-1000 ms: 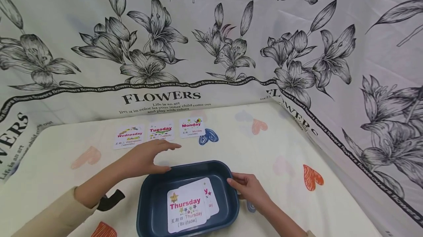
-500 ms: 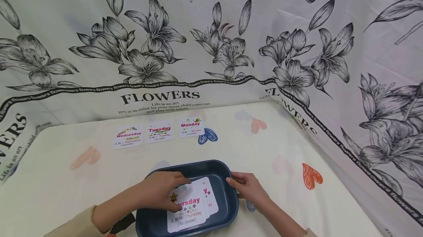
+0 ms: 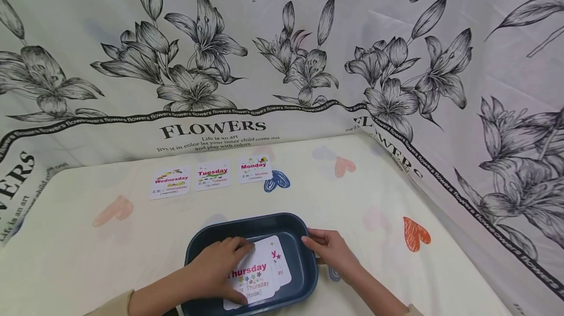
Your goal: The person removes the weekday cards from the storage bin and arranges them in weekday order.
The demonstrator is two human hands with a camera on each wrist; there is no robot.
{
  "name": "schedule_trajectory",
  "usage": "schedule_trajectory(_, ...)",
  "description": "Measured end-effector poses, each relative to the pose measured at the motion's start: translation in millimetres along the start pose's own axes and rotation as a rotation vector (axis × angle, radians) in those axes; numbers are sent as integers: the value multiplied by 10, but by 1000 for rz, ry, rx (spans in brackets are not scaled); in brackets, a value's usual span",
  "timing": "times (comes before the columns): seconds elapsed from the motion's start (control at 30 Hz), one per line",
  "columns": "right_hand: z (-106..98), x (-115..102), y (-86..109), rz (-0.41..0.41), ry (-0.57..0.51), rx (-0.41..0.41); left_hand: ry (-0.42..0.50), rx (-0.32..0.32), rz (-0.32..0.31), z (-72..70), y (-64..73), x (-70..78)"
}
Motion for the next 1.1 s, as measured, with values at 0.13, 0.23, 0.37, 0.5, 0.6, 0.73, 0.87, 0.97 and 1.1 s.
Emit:
schedule_trajectory(0.13,4,1,2,1,-7,-2,-19,-16,-19,72,6,19)
schedule_trajectory(0.23,4,3,6,8,-6,5,-51,-23,-21,127,-6,41)
schedule_trajectory(0.37,8,1,10,19,4,14,-68,-12,-14,183,-13,62)
schedule_trajectory(0.5,7,-5,11,23,4,11,-55,1,-14,212,-14,60)
schedule_trajectory(0.6,4,-7,10,22,5,12,-51,15,-12,222,-21,59)
schedule_trajectory(0.73,7,-21,14,22,8,16,-23,21,-18,223,-22,64)
schedule_trajectory(0.87,6,-34,16,18,6,11,25,11,-31,225,-28,75)
schedule_trajectory(0.97,3,-23,9,14,6,8,46,8,-36,226,-35,84)
schedule_trajectory(1.1,0,-2,3,11,-3,2,68,1,-40,228,-35,86)
Point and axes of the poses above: each hand's wrist, its own y-axis away from the middle knuckle, its own z-axis out of the palm, x = y × z, the point moved 1 cm from there along -y, towards the middle knuckle, and after that the axes turned 1 degree about -y, right-handed, at the moved point
